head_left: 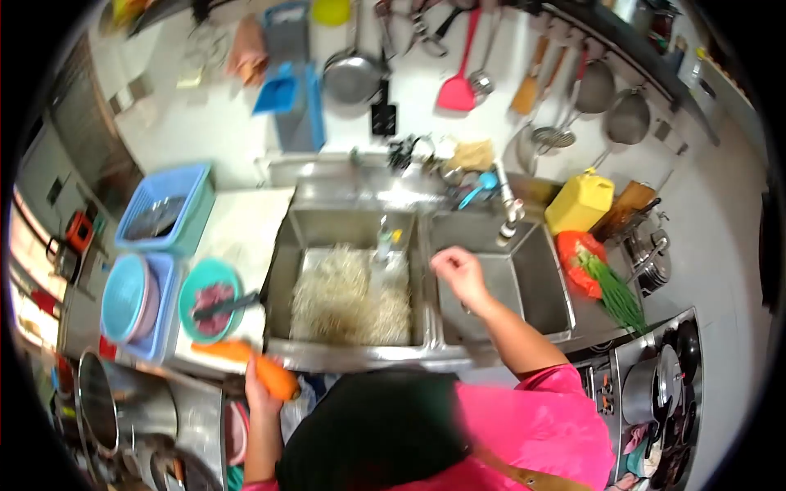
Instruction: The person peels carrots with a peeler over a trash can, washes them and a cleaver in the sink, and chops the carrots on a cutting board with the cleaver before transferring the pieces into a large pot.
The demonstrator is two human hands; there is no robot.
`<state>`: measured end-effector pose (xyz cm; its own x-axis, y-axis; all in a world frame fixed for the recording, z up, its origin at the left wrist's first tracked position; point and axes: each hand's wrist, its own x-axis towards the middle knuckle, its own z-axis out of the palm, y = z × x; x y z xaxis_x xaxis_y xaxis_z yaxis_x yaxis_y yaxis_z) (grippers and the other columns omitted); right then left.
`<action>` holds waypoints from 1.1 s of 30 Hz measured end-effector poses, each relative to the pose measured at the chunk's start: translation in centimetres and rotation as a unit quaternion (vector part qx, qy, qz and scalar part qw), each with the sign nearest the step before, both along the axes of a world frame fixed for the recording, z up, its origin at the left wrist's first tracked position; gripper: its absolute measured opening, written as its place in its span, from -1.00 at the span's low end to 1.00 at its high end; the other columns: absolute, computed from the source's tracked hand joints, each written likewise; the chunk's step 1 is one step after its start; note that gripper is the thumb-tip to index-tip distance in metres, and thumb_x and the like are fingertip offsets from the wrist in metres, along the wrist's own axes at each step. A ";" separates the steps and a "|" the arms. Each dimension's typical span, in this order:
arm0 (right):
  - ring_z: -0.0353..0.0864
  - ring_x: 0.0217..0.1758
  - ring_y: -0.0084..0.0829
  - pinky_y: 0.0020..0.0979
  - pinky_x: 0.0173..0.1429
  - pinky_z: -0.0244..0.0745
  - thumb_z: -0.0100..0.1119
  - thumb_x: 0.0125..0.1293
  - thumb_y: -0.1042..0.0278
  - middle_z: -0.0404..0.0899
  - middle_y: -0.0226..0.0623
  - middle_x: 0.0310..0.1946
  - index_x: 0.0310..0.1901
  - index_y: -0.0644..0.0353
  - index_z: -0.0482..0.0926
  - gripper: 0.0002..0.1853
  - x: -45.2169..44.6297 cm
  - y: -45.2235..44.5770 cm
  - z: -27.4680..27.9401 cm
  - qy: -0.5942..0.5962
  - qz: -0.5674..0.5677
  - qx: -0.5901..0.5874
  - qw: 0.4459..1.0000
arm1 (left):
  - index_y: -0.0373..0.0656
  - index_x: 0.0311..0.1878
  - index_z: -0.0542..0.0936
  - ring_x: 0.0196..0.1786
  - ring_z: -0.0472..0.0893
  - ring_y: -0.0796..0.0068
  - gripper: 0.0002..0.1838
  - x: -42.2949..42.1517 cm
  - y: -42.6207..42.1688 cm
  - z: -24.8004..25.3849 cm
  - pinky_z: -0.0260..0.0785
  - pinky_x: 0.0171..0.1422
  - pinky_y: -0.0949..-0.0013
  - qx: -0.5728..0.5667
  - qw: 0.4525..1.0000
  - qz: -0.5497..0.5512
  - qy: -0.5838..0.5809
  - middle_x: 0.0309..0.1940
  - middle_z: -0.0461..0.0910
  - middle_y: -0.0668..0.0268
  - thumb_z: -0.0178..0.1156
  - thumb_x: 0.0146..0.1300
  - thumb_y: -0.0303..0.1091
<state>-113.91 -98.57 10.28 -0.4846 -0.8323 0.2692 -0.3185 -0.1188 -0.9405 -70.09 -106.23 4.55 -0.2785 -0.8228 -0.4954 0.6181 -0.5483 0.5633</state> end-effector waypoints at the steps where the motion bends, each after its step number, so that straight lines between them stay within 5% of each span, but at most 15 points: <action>1: 0.41 -0.45 -0.66 -0.58 -0.37 0.34 0.17 0.17 0.31 0.52 -0.41 -0.43 -0.29 0.21 0.54 -0.84 -3.7 -0.7 2.1 -0.042 -0.043 -0.038 0.998 | -0.14 -0.20 0.41 -0.31 0.51 0.32 -0.60 -0.2 -0.1 -0.3 0.40 -0.17 0.27 0.005 1.000 0.022 0.006 -0.36 0.50 0.23 0.05 0.19 0.04; 4: 0.42 -0.47 -0.66 -0.57 -0.41 0.30 -0.02 0.28 0.09 0.53 -0.40 -0.47 -0.42 0.20 0.51 -0.67 -11.7 -3.5 12.3 -0.059 -0.169 -0.030 0.983 | -0.18 -0.19 0.42 -0.29 0.52 0.30 -0.61 -2.1 0.3 1.9 0.41 -0.19 0.31 -0.033 0.998 0.049 0.003 -0.38 0.51 0.18 0.08 0.17 0.00; 6: 0.45 -0.41 -0.62 -0.55 -0.38 0.31 -0.11 0.31 0.06 0.56 -0.38 -0.40 -0.36 0.18 0.49 -0.66 -17.3 -7.9 15.9 -0.154 -0.120 -0.054 0.979 | -0.18 -0.18 0.43 -0.31 0.53 0.30 -0.59 -3.5 0.3 3.3 0.42 -0.22 0.33 0.005 0.993 0.117 -0.009 -0.41 0.51 0.18 0.08 0.17 0.01; 10: 0.47 -0.32 -0.54 -0.49 -0.33 0.37 -0.07 0.29 0.15 0.56 -0.33 -0.31 -0.14 0.14 0.41 -0.74 -22.8 -17.2 23.0 -0.266 0.032 -0.087 0.960 | -0.14 -0.18 0.44 -0.35 0.55 0.35 -0.57 -3.1 0.2 3.6 0.45 -0.34 0.36 -0.034 0.997 0.063 0.018 -0.40 0.53 0.24 0.00 0.20 0.08; 12: 0.47 -0.38 -0.49 -0.45 -0.34 0.39 -0.04 0.27 0.20 0.55 -0.33 -0.39 -0.24 0.12 0.45 -0.80 -21.2 -21.4 26.4 -0.281 0.033 -0.109 0.953 | -0.12 -0.16 0.44 -0.35 0.56 0.36 -0.58 -3.7 0.9 4.7 0.46 -0.36 0.38 0.006 0.994 0.107 -0.013 -0.37 0.53 0.23 0.00 0.20 0.07; 15: 0.46 -0.53 -0.37 -0.31 -0.47 0.37 -0.01 0.21 0.25 0.48 -0.32 -0.56 -0.38 0.09 0.50 -0.85 -23.0 -28.3 28.0 -0.079 -0.052 -0.082 0.992 | -0.11 -0.07 0.41 -0.36 0.55 0.39 -0.56 -4.4 2.3 6.7 0.48 -0.35 0.40 -0.051 0.992 0.108 0.037 -0.33 0.52 0.22 0.01 0.20 0.07; 16: 0.36 -0.58 -0.39 -0.31 -0.48 0.33 -0.11 0.23 0.24 0.40 -0.32 -0.59 -0.45 0.13 0.44 -0.79 -29.4 -32.9 26.7 0.385 -0.085 -0.074 0.916 | -0.10 -0.03 0.41 -0.35 0.55 0.40 -0.54 -4.0 2.4 6.9 0.49 -0.34 0.40 -0.061 0.991 0.112 0.045 -0.32 0.52 0.21 0.02 0.19 0.07; 17: 0.40 -0.54 -0.36 -0.27 -0.44 0.34 -0.15 0.23 0.22 0.44 -0.24 -0.56 -0.46 0.16 0.47 -0.74 -27.4 -31.8 28.8 0.575 -0.168 -0.017 0.800 | -0.13 0.00 0.40 -0.31 0.54 0.39 -0.51 -3.0 3.0 6.6 0.48 -0.26 0.36 -0.079 0.989 0.112 0.055 -0.27 0.52 0.18 0.04 0.18 0.07; 18: 0.49 -0.39 -0.36 -0.25 -0.28 0.41 -0.15 0.23 0.19 0.52 -0.15 -0.39 -0.23 0.16 0.51 -0.72 -29.9 -28.0 31.4 0.590 0.130 -0.051 0.795 | -0.18 0.01 0.38 -0.23 0.54 0.33 -0.49 -2.4 3.3 6.3 0.46 -0.15 0.30 -0.079 0.985 0.145 0.057 -0.22 0.51 0.13 0.05 0.18 0.05; 19: 0.45 -0.22 -0.36 -0.30 -0.12 0.35 -0.14 0.26 0.21 0.49 -0.18 -0.24 -0.11 0.22 0.45 -0.70 -37.9 -36.6 30.9 0.387 0.264 -0.025 0.883 | -0.18 0.02 0.37 -0.18 0.55 0.26 -0.49 -2.1 3.8 6.7 0.44 -0.08 0.26 -0.061 0.979 0.189 0.051 -0.20 0.52 0.11 0.06 0.18 0.05; 20: 0.42 -0.06 -0.36 -0.35 0.05 0.29 -0.14 0.29 0.23 0.47 -0.20 -0.10 0.01 0.28 0.38 -0.65 -45.5 -45.0 30.5 -0.019 0.407 -0.017 0.913 | -0.16 0.03 0.36 -0.12 0.54 0.20 -0.50 -2.0 4.5 7.9 0.44 -0.06 0.25 -0.062 0.973 0.220 0.020 -0.19 0.51 0.11 0.06 0.19 0.03; 21: 0.38 0.11 -0.36 -0.40 0.21 0.23 -0.13 0.32 0.26 0.44 -0.23 0.05 0.13 0.34 0.31 -0.58 -52.0 -52.6 30.0 -0.270 0.426 -0.002 0.863 | -0.13 0.05 0.34 -0.12 0.54 0.20 -0.52 -1.4 5.2 8.4 0.44 -0.06 0.23 -0.069 0.970 0.232 0.030 -0.18 0.51 0.13 0.06 0.20 0.00; 22: 0.38 0.06 -0.36 -0.39 0.16 0.24 -0.10 0.29 0.27 0.44 -0.22 0.02 0.12 0.34 0.31 -0.57 -44.3 -48.0 33.2 0.018 0.245 -0.072 0.967 | -0.11 0.06 0.33 -0.12 0.54 0.19 -0.54 -0.8 5.9 8.7 0.44 -0.06 0.21 -0.080 0.969 0.231 0.040 -0.18 0.50 0.14 0.07 0.21 -0.03; 23: 0.39 0.02 -0.36 -0.38 0.11 0.26 -0.06 0.26 0.29 0.45 -0.20 -0.02 0.12 0.34 0.31 -0.57 -31.7 -39.7 32.7 0.265 0.001 -0.098 0.959 | -0.09 0.06 0.31 -0.12 0.54 0.20 -0.55 -0.4 6.4 9.0 0.43 -0.07 0.19 -0.098 0.960 0.256 0.053 -0.18 0.49 0.16 0.08 0.21 -0.06; 33: 0.43 -0.44 -0.35 -0.29 -0.40 0.41 0.32 -0.06 0.46 0.49 -0.08 -0.34 0.04 0.34 0.31 -0.42 -11.9 -26.6 32.6 0.179 -0.077 -0.228 0.954 | -0.19 0.15 0.31 -0.13 0.50 0.31 -0.44 4.0 10.6 9.5 0.41 -0.06 0.29 -0.169 0.931 0.319 0.051 -0.09 0.47 0.18 0.03 0.22 0.00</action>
